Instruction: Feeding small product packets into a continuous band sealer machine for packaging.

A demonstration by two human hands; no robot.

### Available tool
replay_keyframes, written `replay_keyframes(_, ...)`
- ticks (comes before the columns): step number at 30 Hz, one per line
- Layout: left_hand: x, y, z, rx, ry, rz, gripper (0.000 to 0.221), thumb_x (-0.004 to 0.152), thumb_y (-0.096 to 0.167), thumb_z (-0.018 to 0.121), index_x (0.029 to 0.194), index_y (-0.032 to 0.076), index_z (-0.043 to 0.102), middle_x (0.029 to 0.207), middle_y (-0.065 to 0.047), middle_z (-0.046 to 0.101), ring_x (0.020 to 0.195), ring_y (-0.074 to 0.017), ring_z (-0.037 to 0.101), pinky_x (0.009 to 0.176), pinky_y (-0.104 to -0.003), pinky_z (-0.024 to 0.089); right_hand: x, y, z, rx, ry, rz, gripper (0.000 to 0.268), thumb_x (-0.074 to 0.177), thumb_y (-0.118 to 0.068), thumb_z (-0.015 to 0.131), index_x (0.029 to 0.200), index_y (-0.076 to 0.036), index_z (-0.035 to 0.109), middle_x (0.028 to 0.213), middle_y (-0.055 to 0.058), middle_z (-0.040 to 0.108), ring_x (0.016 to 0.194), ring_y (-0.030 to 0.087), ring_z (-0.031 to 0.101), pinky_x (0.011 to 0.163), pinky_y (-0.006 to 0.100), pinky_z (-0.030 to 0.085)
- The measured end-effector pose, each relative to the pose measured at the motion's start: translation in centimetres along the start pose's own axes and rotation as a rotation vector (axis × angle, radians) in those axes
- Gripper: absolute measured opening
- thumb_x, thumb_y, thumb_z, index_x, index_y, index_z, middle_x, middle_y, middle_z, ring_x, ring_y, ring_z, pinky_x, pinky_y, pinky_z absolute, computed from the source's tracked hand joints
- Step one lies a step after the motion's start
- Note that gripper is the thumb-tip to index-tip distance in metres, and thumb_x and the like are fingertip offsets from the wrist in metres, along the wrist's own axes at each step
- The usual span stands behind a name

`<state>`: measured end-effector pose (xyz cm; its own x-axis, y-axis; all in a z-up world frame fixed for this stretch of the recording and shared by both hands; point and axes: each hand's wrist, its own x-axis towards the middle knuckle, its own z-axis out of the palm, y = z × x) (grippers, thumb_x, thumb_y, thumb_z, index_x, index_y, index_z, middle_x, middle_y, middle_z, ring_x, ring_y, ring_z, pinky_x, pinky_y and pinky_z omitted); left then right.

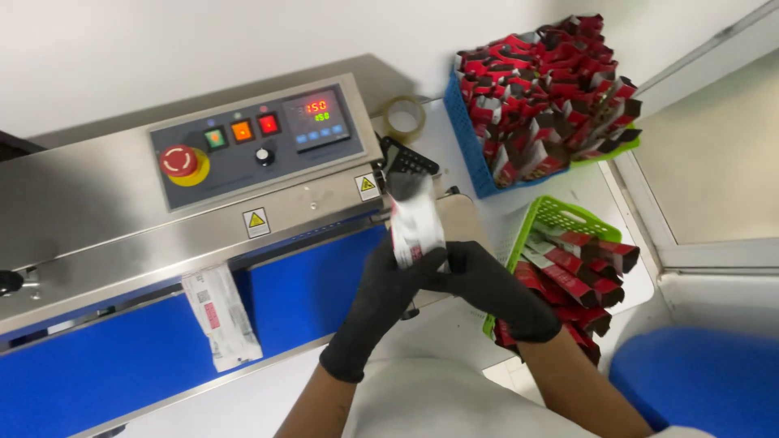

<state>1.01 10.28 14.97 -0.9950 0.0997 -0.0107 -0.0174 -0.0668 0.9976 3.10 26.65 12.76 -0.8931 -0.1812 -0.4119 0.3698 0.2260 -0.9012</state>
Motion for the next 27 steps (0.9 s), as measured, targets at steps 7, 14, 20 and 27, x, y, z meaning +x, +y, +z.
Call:
replay_keyframes(7,1.2,-0.4,-0.3,-0.195,0.07,-0.433,0.018,0.083,0.021,0.088,0.093,0.007,0.081,0.081,-0.015,0.079,0.082,-0.0172,0.073,0.074,-0.033,0.057,-0.2,-1.2,2.0,-0.031,0.085,0.125,0.056,0.078,-0.029,0.09,0.128,-0.011,0.073,0.126,0.014,0.075,0.119,0.028,0.069,0.103,0.045,0.051)
replay_keyframes(14,0.0,-1.3,-1.5,0.426,-0.085,-0.08,0.036,0.092,0.033,0.077,0.121,0.011,0.075,0.093,-0.019,0.078,0.093,-0.0448,0.071,0.072,-0.048,0.058,-2.1,-7.1,-0.9,-0.663,0.495,-0.598,0.037,0.084,-0.033,0.085,0.118,-0.023,0.075,0.157,0.007,0.048,0.149,0.036,0.038,0.122,0.051,0.03)
replay_keyframes(20,-1.3,-2.6,-2.3,0.699,-0.117,0.181,0.043,0.096,0.035,0.07,0.137,0.024,0.064,0.083,-0.013,0.077,0.078,-0.0343,0.074,0.065,-0.045,0.058,-0.9,-7.7,1.0,-0.271,0.46,-0.742,0.012,0.089,0.009,0.075,0.087,-0.001,0.069,0.132,0.017,0.067,0.136,0.04,0.057,0.108,0.049,0.053)
replay_keyframes(27,0.4,1.1,-1.7,0.115,0.042,-0.314,0.032,0.085,0.039,0.084,0.105,0.014,0.08,0.073,-0.013,0.076,0.066,-0.0247,0.064,0.063,-0.031,0.049,0.4,-1.9,1.3,0.121,0.302,-0.29,0.053,0.098,-0.007,0.061,0.15,-0.005,0.048,0.156,0.017,0.051,0.148,0.029,0.04,0.122,0.047,0.033)
